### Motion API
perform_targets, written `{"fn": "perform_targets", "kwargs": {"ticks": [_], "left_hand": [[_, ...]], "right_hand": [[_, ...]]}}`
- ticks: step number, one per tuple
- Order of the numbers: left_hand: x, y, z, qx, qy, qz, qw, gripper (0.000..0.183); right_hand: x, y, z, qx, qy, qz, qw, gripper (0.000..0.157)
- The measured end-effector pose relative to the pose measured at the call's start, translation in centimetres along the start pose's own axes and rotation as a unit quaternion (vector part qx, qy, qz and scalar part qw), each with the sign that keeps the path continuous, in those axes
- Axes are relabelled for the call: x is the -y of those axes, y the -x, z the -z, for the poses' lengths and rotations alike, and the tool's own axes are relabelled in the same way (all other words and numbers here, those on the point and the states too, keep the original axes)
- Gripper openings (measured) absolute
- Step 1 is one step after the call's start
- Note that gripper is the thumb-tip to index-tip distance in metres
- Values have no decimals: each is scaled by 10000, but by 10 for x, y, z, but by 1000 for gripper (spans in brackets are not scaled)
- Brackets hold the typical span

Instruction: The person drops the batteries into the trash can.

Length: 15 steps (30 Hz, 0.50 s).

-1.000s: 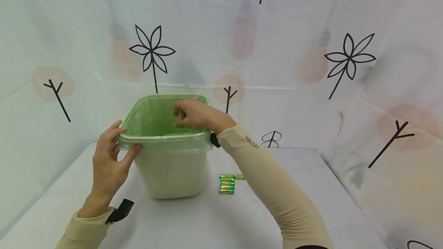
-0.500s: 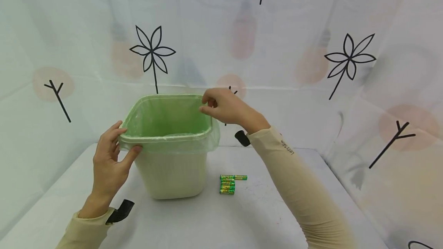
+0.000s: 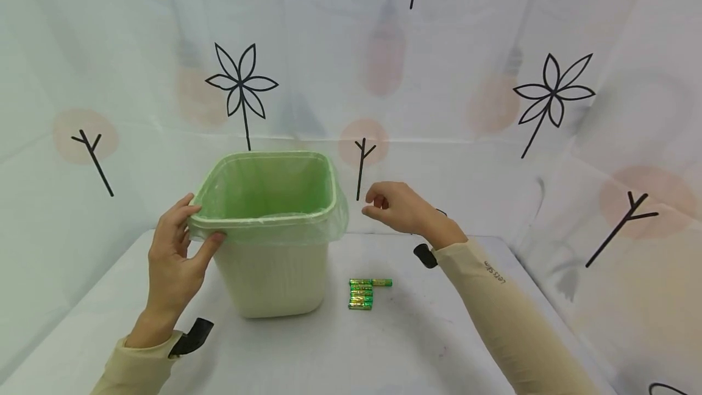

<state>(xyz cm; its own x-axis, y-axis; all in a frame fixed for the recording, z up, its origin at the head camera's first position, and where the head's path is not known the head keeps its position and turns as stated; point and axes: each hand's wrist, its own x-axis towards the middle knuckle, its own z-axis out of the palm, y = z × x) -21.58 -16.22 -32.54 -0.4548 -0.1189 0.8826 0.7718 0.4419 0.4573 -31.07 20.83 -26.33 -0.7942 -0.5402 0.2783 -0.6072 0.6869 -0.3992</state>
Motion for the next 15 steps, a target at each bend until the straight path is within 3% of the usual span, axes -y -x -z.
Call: {"fn": "perform_targets", "kwargs": {"ticks": [4, 11, 15], "left_hand": [[-13, -4, -1, -38, 26, -48, 10000, 58], [-13, -3, -1, -30, 1, -25, 10000, 59], [-28, -6, -1, -3, -54, -73, 10000, 55]], "right_hand": [[-13, 10, -15, 140, -70, -161, 9997, 21], [-34, 28, -46, 445, -152, -531, 9975, 20], [-44, 35, -63, 575, -227, -682, 9958, 20]]}}
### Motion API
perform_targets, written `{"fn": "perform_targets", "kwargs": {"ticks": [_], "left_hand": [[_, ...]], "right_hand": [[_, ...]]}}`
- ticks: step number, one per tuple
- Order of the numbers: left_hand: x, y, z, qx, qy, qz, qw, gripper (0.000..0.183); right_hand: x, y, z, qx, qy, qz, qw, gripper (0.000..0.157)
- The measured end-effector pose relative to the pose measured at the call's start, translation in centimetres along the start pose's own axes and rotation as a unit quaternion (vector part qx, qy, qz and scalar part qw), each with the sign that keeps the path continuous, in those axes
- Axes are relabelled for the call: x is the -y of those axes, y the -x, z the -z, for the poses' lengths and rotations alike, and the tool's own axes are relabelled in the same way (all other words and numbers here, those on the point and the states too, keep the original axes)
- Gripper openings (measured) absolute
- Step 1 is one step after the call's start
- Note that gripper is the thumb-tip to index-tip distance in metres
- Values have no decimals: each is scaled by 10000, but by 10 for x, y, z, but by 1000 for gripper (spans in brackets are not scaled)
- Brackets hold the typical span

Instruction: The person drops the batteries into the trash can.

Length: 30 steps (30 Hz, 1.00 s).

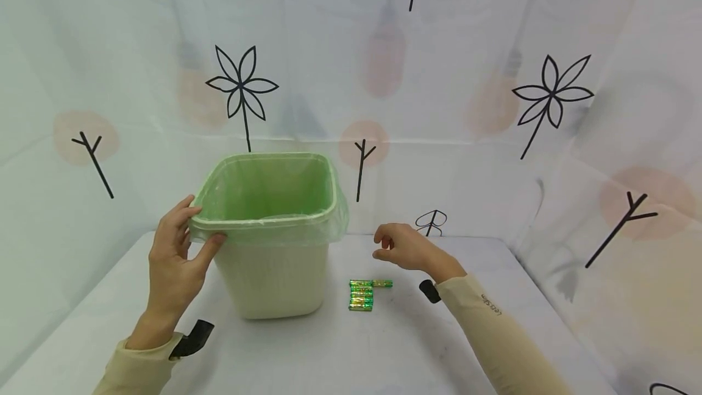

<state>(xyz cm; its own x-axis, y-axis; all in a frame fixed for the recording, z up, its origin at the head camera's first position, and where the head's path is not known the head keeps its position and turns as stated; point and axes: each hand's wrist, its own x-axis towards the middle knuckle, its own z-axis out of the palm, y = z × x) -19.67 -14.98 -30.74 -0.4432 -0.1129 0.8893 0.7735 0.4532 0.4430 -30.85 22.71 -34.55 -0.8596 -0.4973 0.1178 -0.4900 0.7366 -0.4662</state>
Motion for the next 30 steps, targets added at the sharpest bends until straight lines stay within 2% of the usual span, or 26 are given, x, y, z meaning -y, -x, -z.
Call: {"fn": "perform_targets", "kwargs": {"ticks": [8, 14, 18, 25, 30], "left_hand": [[26, 8, 0, -19, 42, 43, 10000, 62], [32, 9, 0, -25, 73, 39, 10000, 63], [26, 7, 0, -29, 59, 56, 10000, 61], [-1, 1, -1, -24, 60, -16, 10000, 54], [-6, 0, -1, -21, 12, -43, 10000, 54]], "right_hand": [[-25, 5, -27, 213, 41, -26, 9998, 23], [-37, 8, -37, 479, -15, -12, 9989, 32], [-42, 10, -43, 536, 50, -27, 9985, 35], [-49, 11, -52, 610, 123, -252, 9977, 39], [-51, 8, -58, 695, 111, -338, 9969, 41]]}}
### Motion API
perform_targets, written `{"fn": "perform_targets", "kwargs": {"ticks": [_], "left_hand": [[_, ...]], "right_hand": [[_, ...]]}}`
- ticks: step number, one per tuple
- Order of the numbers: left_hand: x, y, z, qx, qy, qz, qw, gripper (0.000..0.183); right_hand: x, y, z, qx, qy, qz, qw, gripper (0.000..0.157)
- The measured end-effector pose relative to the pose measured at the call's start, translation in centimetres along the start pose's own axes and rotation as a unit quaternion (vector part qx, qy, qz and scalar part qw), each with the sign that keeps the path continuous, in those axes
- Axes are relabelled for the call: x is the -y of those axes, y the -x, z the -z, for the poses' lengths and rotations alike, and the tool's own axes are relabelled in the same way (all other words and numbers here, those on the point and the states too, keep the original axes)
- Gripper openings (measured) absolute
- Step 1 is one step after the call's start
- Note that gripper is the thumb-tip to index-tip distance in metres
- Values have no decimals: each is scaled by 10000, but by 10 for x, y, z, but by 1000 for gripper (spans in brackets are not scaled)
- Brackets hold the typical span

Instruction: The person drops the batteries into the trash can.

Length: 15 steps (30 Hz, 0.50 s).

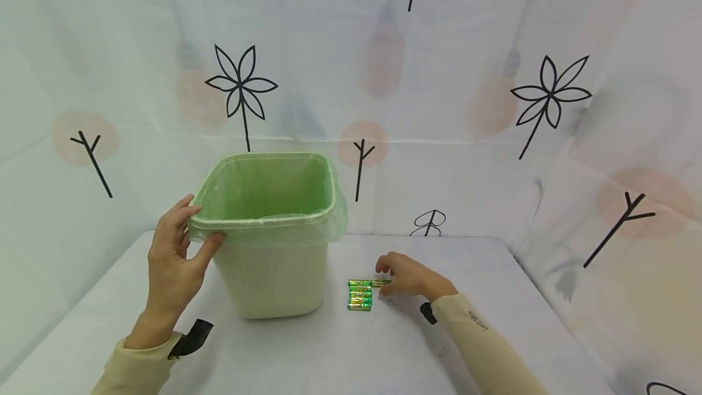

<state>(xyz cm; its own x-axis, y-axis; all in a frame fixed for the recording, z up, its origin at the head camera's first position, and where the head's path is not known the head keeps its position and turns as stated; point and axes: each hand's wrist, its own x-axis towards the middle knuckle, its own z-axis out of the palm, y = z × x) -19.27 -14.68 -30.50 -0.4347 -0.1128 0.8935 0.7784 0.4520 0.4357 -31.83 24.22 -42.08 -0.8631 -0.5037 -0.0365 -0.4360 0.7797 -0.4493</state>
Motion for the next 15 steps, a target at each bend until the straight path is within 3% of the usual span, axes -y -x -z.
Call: {"fn": "perform_targets", "kwargs": {"ticks": [15], "left_hand": [[0, 1, 1, 47, -76, -53, 9999, 54]], "right_hand": [[2, -5, -8, 273, 85, -60, 9996, 34]]}}
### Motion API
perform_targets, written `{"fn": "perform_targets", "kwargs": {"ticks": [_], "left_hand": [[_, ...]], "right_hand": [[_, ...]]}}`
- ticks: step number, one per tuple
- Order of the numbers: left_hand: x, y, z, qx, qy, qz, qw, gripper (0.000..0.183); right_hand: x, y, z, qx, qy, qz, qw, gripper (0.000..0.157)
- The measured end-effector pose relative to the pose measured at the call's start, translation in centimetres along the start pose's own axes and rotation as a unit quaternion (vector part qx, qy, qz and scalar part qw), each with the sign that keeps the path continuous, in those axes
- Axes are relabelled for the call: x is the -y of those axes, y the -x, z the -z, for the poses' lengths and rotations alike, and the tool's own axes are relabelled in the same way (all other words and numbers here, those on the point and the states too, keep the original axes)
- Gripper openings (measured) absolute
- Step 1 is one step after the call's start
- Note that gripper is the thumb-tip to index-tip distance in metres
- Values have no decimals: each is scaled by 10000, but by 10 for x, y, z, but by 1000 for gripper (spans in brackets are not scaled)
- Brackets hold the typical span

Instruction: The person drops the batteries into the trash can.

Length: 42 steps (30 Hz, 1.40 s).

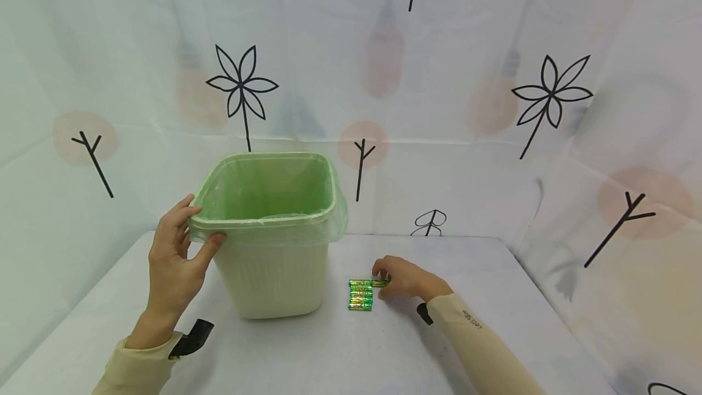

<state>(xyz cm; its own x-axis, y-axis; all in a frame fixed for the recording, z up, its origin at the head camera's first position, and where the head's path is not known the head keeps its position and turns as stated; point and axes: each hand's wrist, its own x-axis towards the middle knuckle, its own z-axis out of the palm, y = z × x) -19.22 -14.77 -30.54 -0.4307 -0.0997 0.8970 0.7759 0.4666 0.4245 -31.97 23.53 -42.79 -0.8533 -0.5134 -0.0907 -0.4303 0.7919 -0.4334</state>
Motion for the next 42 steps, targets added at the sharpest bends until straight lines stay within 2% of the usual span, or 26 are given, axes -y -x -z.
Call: {"fn": "perform_targets", "kwargs": {"ticks": [9, 16, 18, 23, 32, 42], "left_hand": [[1, 0, 1, -4, -29, 42, 10000, 55], [37, 9, 0, -10, -23, 83, 10000, 64], [37, 9, 0, -10, -21, 81, 10000, 64], [33, 9, 0, -6, -73, 84, 9999, 63], [2, 0, 1, 4, -74, 48, 10000, 55], [4, 0, 0, 16, -7, -2, 10000, 56]], "right_hand": [[4, -1, 0, 215, -301, -11, 9993, 24], [1, -2, -1, 302, -437, 26, 9986, 20], [1, -2, -2, 300, -459, 9, 9985, 20], [0, -2, -2, 290, -495, 4, 9984, 20], [1, 2, 0, 198, -486, 123, 9985, 20], [11, 4, 28, -18, -346, 167, 9993, 20]]}}
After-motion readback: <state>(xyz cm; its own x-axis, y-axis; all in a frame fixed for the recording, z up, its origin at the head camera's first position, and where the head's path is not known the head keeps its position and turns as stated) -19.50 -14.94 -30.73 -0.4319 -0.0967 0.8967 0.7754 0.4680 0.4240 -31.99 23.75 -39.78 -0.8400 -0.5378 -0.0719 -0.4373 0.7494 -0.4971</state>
